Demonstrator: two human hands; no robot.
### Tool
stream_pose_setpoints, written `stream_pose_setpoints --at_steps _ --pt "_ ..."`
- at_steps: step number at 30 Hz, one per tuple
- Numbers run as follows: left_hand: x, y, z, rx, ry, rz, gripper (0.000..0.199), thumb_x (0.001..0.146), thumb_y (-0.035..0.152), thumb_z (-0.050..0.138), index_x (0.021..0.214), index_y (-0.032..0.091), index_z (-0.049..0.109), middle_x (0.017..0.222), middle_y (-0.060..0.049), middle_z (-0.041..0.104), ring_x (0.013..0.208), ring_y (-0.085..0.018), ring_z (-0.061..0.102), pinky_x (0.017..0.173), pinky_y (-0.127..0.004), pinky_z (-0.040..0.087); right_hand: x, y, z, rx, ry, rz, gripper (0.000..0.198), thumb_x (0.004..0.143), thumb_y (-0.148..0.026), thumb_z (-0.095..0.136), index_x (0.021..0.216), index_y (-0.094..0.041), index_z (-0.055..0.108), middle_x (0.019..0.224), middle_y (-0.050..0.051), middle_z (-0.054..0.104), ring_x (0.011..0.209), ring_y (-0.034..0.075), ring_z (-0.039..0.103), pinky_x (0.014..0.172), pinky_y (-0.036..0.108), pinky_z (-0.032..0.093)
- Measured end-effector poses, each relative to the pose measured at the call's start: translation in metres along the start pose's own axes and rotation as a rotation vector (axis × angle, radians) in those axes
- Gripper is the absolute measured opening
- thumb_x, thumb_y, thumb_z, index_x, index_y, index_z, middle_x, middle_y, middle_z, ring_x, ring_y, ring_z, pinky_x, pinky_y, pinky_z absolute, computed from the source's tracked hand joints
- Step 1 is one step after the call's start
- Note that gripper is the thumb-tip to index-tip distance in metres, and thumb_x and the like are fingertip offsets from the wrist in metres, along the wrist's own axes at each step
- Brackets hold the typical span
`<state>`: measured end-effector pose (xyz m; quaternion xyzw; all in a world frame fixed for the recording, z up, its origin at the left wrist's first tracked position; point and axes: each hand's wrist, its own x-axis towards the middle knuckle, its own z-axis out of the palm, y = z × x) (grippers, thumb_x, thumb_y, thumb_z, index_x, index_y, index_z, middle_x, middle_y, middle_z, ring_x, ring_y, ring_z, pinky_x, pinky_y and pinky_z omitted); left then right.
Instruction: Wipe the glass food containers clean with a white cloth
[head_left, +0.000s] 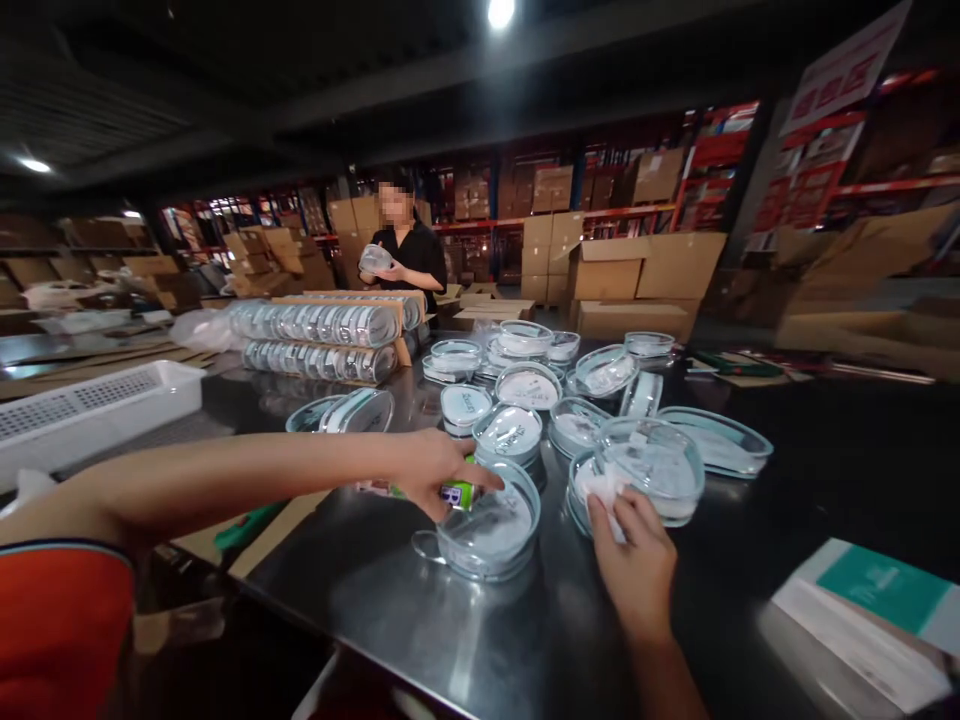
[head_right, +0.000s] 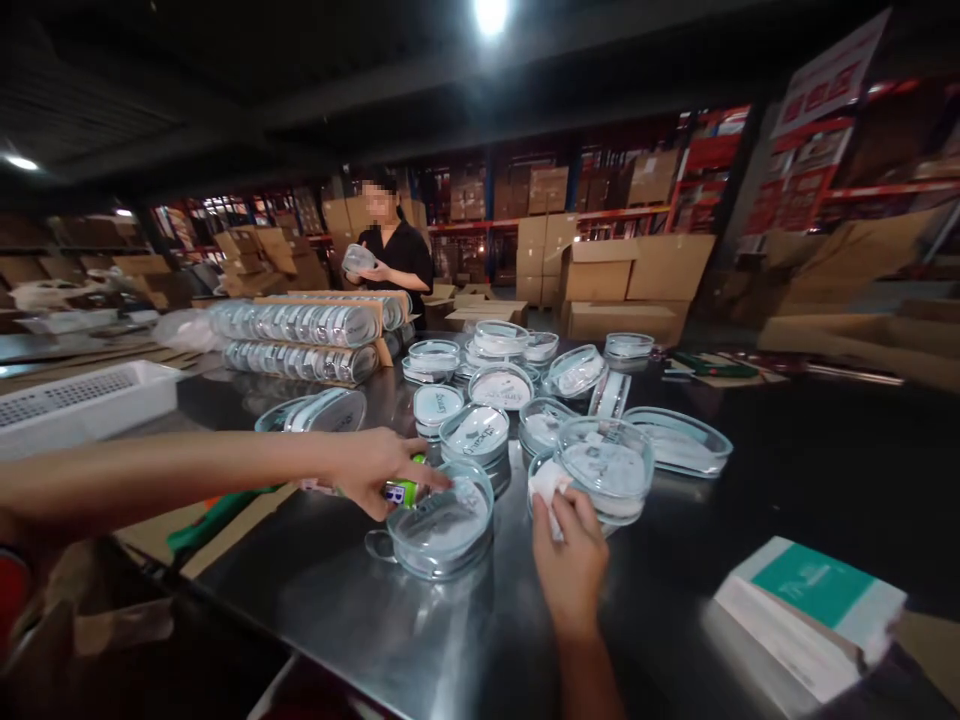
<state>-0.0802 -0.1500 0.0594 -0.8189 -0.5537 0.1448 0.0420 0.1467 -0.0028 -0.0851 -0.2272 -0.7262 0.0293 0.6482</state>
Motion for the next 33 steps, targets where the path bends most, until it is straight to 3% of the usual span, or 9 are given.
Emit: stream_pose_setpoints --at_steps 11,23,33 --pt "0.028 0.014 -0.001 0.039 -0.064 -0.001 0.078 0.066 0.044 0.073 0.138 0.042 0.044 0.102 -0.005 0.058 0.069 -0.023 0.063 0.057 -0.029 0.044 -0.004 0.002 0.003 -0.027 -0.014 0.038 0.030 0.094 -0.035 0.048 0.077 -0.019 0.067 0.078 0.005 0.063 0.074 0.016 0.061 0.067 0.026 0.046" --pt "0.038 0.024 0.004 0.128 -0.132 -0.008 0.071 0.072 0.054 0.070 0.137 0.038 0.045 0.105 -0.009 0.058 0.072 -0.023 0.063 0.059 -0.028 0.045 -0.007 0.007 0.003 -0.057 -0.042 0.079 0.030 0.094 -0.036 0.048 0.081 -0.017 0.068 0.080 0.006 0.061 0.075 0.016 0.058 0.068 0.027 0.043" --pt "0.035 0.027 0.002 0.144 -0.130 -0.007 0.060 0.075 0.049 0.067 0.131 0.036 0.050 0.106 -0.008 0.060 0.073 -0.023 0.063 0.061 -0.030 0.047 -0.011 0.014 0.008 -0.047 -0.057 0.087 0.030 0.096 -0.042 0.049 0.090 -0.016 0.062 0.082 0.001 0.059 0.074 0.013 0.057 0.067 0.029 0.047"
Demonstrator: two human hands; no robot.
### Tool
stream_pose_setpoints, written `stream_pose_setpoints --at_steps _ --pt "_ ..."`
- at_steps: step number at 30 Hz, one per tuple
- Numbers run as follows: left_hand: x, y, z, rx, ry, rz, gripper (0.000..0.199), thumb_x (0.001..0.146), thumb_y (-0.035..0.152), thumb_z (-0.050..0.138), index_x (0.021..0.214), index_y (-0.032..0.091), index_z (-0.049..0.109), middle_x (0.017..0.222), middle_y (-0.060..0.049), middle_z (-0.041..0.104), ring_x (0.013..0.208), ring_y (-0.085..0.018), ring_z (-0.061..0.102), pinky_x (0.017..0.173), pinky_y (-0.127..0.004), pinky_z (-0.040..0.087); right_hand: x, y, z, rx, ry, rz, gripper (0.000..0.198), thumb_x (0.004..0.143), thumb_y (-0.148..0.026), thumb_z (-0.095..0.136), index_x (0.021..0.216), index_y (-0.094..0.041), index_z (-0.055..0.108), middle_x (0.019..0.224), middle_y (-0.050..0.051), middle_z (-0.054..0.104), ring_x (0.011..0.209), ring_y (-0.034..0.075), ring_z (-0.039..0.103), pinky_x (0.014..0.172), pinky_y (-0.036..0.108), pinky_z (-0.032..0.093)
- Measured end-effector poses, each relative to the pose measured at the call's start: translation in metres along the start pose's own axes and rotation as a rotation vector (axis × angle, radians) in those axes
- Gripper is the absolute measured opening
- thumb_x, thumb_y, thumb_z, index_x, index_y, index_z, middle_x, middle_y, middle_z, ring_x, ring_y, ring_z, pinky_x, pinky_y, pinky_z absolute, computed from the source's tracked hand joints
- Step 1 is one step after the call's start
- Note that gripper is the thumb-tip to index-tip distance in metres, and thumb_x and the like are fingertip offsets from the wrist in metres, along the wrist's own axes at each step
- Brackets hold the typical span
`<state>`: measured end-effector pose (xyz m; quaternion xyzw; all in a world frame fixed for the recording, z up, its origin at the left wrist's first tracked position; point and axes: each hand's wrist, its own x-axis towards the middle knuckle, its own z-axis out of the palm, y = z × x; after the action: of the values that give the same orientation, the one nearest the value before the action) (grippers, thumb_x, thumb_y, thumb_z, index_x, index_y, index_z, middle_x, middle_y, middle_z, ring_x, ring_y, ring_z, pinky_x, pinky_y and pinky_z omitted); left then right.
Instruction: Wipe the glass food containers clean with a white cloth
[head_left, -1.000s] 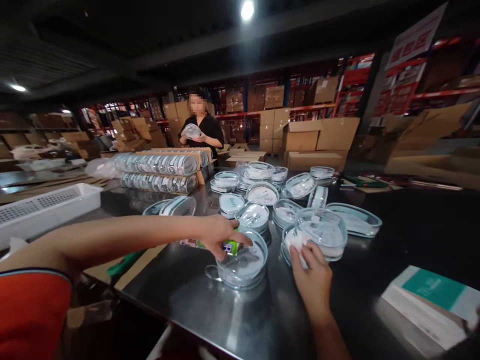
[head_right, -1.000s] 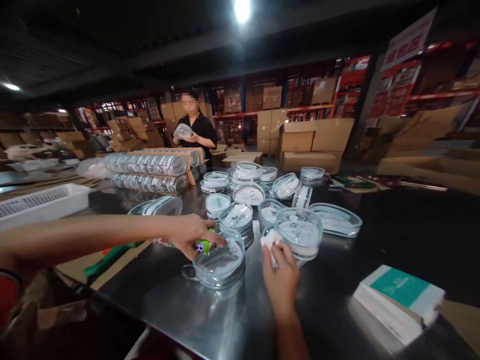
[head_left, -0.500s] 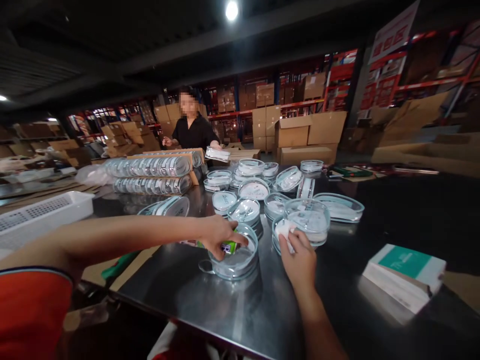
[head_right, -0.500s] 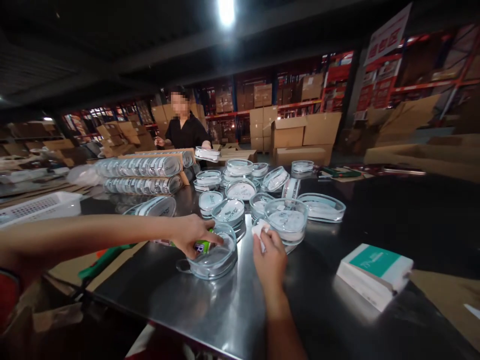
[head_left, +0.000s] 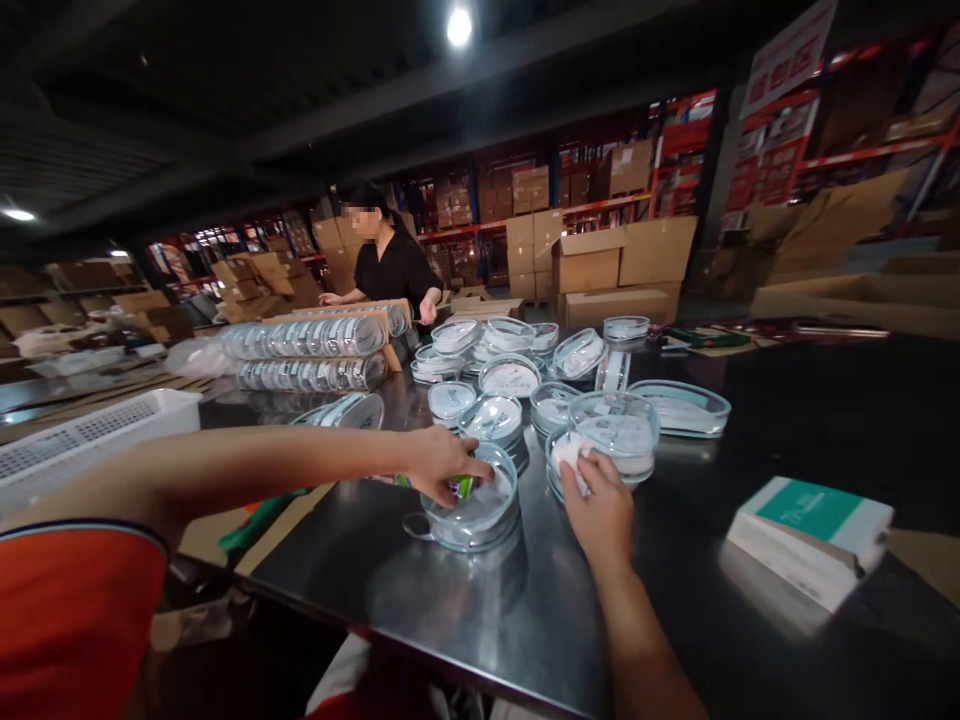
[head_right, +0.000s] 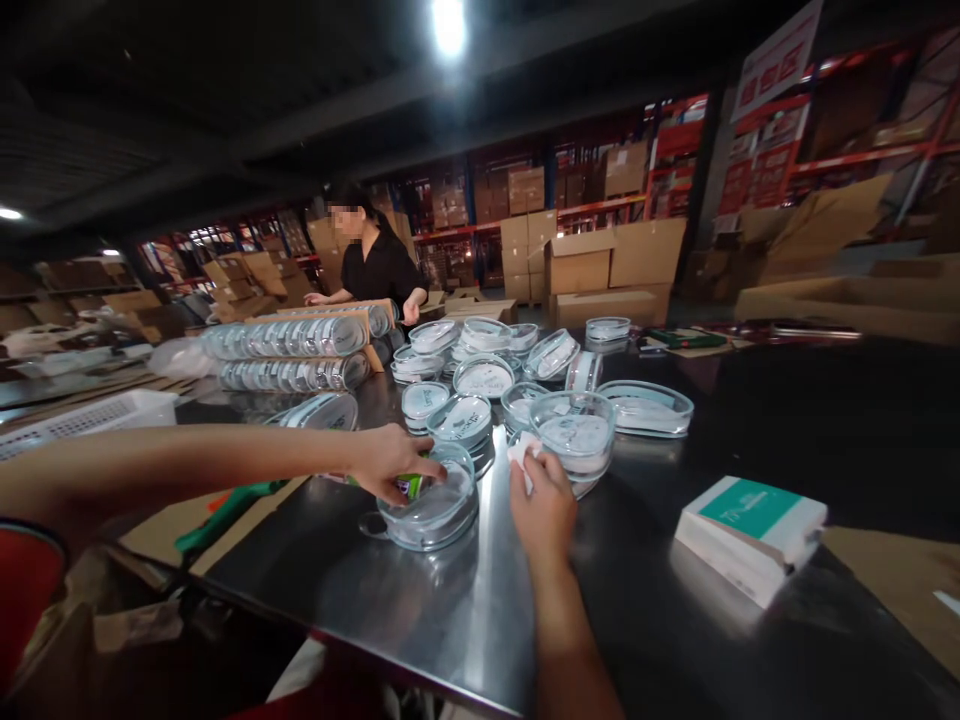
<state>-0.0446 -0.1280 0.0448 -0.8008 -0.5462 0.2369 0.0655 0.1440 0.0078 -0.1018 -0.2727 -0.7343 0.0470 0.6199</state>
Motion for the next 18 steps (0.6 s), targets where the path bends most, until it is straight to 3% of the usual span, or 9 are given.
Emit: stream_pose_setpoints --at_steps 11,15,18 --pt "-0.001 -0.008 0.009 -0.213 0.110 -0.057 0.073 0.067 0.042 0.076 0.135 0.038 0.050 0.106 -0.007 0.061 0.074 -0.024 0.065 0.066 -0.029 0.049 -0.001 0.001 -0.001 -0.030 -0.045 0.021 0.029 0.096 -0.040 0.049 0.085 -0.016 0.061 0.081 0.001 0.058 0.074 0.013 0.056 0.066 0.028 0.046" --pt "-0.018 -0.034 0.023 -0.400 0.303 -0.212 0.088 0.069 0.041 0.074 0.147 0.029 0.034 0.120 -0.010 0.060 0.097 -0.029 0.066 0.082 -0.033 0.050 -0.001 0.002 0.000 -0.027 -0.039 0.011 0.028 0.096 -0.041 0.049 0.088 -0.016 0.061 0.083 0.001 0.059 0.074 0.013 0.056 0.065 0.028 0.047" --pt "-0.029 -0.058 0.043 -0.547 0.538 -0.374 0.091 0.077 0.036 0.068 0.152 0.022 0.018 0.144 -0.014 0.045 0.128 -0.031 0.049 0.104 -0.038 0.041 -0.002 0.002 0.001 -0.022 -0.034 -0.003 0.030 0.096 -0.042 0.049 0.088 -0.016 0.061 0.081 0.000 0.058 0.073 0.012 0.056 0.064 0.027 0.047"
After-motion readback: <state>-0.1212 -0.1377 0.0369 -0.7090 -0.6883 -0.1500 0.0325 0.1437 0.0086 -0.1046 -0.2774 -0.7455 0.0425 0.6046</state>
